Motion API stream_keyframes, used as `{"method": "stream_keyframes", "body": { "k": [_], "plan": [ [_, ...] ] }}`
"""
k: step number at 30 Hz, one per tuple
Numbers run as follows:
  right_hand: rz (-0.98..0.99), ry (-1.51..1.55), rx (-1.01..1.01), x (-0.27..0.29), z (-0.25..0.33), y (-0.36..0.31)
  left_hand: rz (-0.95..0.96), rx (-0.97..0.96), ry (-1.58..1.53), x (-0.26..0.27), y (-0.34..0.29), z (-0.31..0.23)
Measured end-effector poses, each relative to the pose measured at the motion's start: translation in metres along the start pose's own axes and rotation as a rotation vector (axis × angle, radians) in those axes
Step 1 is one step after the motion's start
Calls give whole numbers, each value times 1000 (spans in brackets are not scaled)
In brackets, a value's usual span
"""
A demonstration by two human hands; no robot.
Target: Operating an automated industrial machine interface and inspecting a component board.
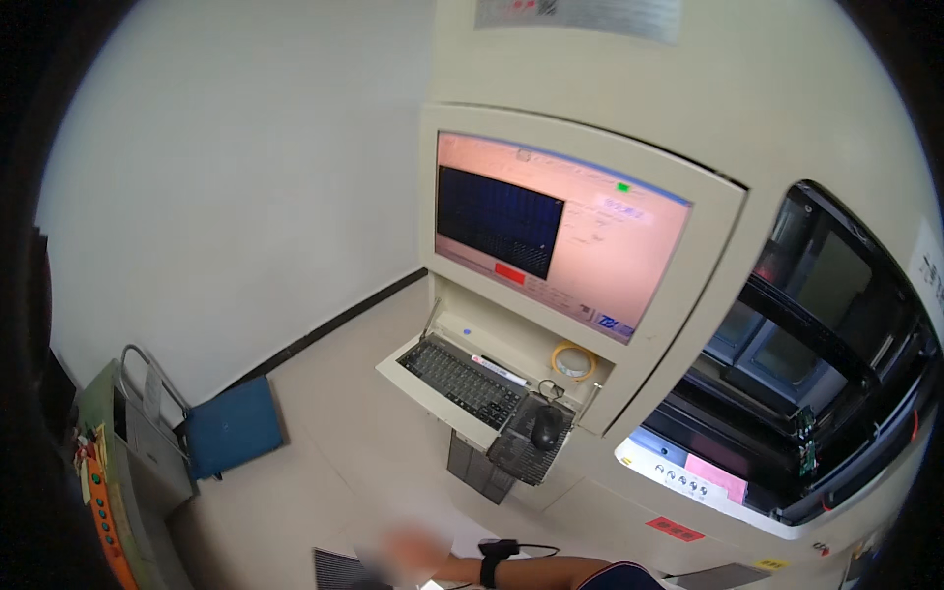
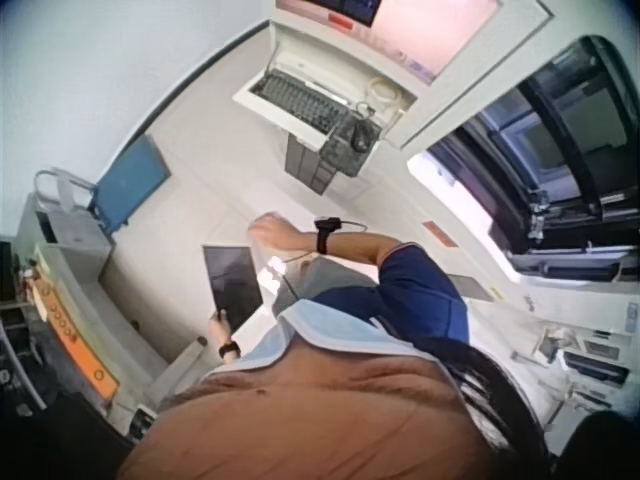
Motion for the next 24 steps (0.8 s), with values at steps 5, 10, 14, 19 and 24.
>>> {"method": "stream_keyframes", "body": {
  "k": [5,10,14,19,24],
  "plan": [
    [165,-108,-719,-65,-194,-106,-136,200,52,5,41,1],
    [386,-579,-1067,-58,-322,-160,-268,194,-81,2,71,36],
    [561,-691,-1202,-55,-369,-166,-256,339,-31,-4,82,100],
    [466,-906,-1113,-50,-395,-188,-315,562,-293,-13,81,143],
    [557,-818,-1189,-62,-405,-191,-315,337,-213,-5,85,121]
  ]
}}
Point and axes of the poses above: each hand's wrist, its own y-axis towards the middle knuckle, its own x-axis out of the back of the hand, z = x × y, the point moved 5 cm from there along y, towards the middle knuckle, and after that the axes turned 10 degrees about -y, right-handed, at the moved point
